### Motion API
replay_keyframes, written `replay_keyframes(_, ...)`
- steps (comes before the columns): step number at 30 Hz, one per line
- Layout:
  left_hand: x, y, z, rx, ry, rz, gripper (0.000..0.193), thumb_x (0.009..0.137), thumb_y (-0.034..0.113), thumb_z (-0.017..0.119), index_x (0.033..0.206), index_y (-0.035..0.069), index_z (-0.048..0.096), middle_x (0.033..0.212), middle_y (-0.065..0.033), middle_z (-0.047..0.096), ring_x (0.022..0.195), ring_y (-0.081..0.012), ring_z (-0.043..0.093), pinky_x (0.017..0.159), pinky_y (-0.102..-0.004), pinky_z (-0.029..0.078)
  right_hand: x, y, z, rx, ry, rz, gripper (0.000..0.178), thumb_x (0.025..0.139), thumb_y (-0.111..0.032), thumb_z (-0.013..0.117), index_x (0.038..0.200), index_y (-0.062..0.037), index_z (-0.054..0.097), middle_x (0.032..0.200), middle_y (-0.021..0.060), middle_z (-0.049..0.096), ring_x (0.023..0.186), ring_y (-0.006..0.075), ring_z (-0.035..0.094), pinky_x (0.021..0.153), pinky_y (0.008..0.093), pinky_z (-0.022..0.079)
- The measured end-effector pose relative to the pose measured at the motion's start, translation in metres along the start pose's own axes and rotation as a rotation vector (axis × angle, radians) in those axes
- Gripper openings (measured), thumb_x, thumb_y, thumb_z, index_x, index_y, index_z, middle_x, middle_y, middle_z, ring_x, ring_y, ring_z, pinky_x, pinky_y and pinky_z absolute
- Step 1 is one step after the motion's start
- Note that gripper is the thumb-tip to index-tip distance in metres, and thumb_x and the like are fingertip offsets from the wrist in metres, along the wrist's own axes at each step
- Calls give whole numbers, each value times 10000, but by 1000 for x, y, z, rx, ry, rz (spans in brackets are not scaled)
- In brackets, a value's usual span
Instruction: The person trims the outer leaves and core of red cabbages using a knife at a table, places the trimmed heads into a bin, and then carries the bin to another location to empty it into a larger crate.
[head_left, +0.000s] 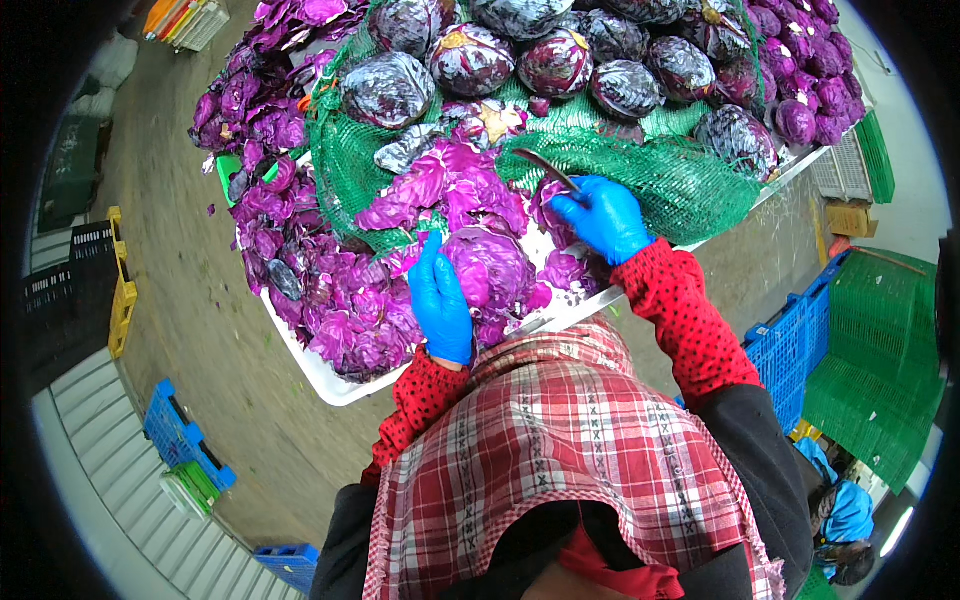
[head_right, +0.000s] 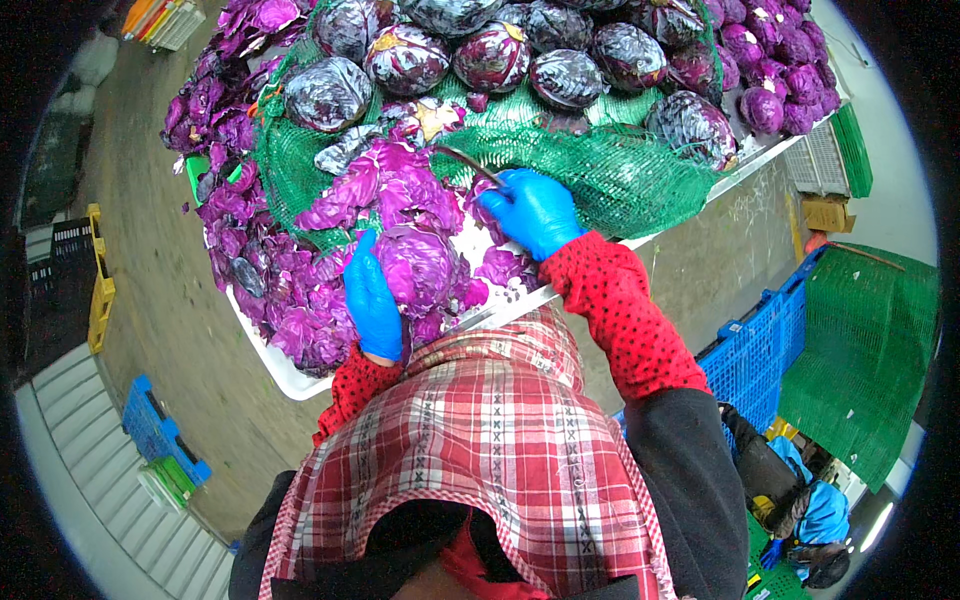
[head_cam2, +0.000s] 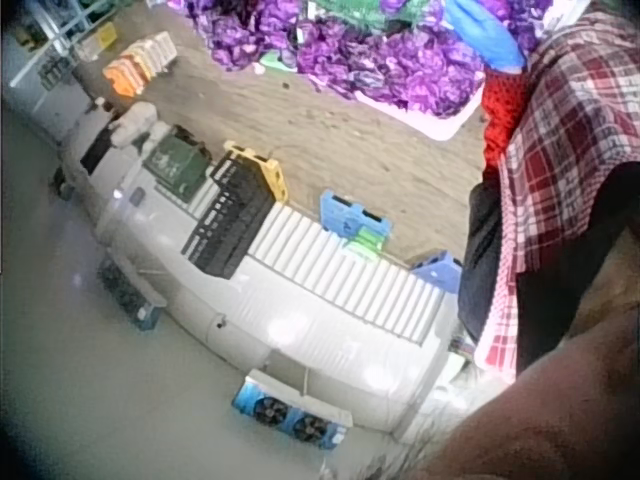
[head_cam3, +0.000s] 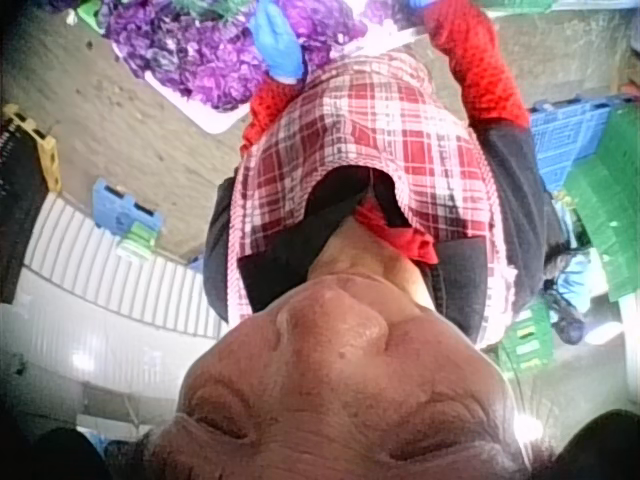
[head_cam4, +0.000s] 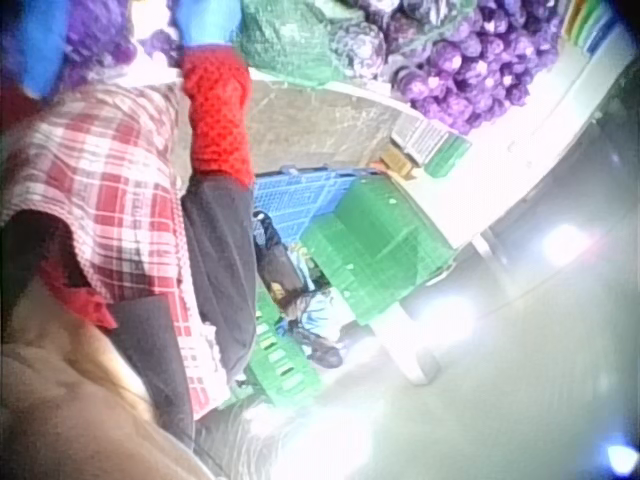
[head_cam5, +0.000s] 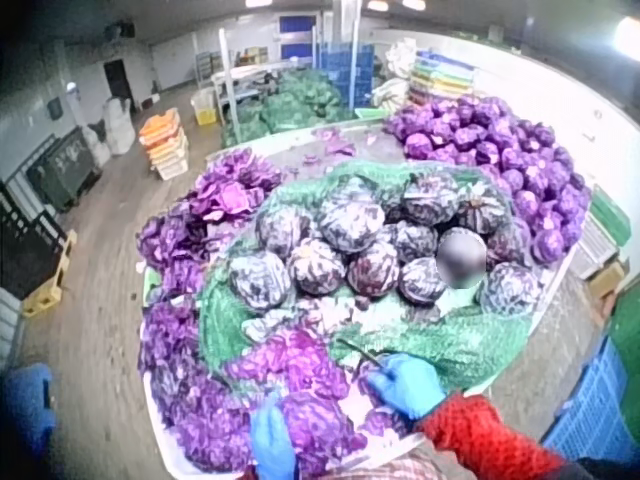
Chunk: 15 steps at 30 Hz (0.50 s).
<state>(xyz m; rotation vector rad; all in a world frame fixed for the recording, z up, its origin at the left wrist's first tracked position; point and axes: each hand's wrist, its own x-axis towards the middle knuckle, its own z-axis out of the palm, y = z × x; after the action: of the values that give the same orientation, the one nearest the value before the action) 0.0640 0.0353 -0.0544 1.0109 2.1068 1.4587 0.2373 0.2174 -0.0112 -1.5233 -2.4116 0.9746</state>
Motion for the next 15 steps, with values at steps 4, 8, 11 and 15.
replay_keyframes(4, 5, 4, -9, 22, -57, 156, 482, 936, 278, 581, 1303, -24, 498, 1189, -185, 564, 1097, -310, 538, 946, -392, 426, -14, -49, 9, 153, -313, -63, 517, 740, -548, 728, 878, -49, 711, 734, 193, 653, 691, 321, 652, 659, 419, 499)
replay_keyframes(8, 2, 24, -12, 95, -183, 71, 807, 718, 335, 817, 1317, -48, 437, 1218, -212, 534, 1158, -311, 509, 996, -413, 403, -14, -40, 16, 329, -419, -31, 452, 750, -482, 733, 846, -42, 703, 684, 173, 645, 627, 298, 639, 618, 415, 494)
replay_keyframes(11, -6, 30, -14, 137, -195, 117, 927, 647, 346, 863, 1340, -59, 398, 1251, -215, 502, 1185, -315, 489, 1004, -429, 402, -16, -42, 10, 238, -422, -83, 442, 750, -468, 728, 830, -35, 696, 668, 176, 636, 610, 311, 631, 611, 418, 493)
replay_keyframes(15, -13, 23, -17, 210, -198, 258, 1006, 626, 407, 862, 1388, -24, 366, 1324, -216, 448, 1203, -360, 467, 1008, -460, 398, -21, -53, 12, 108, -417, -99, 396, 745, -416, 712, 818, -27, 695, 675, 201, 626, 622, 347, 629, 629, 440, 500)
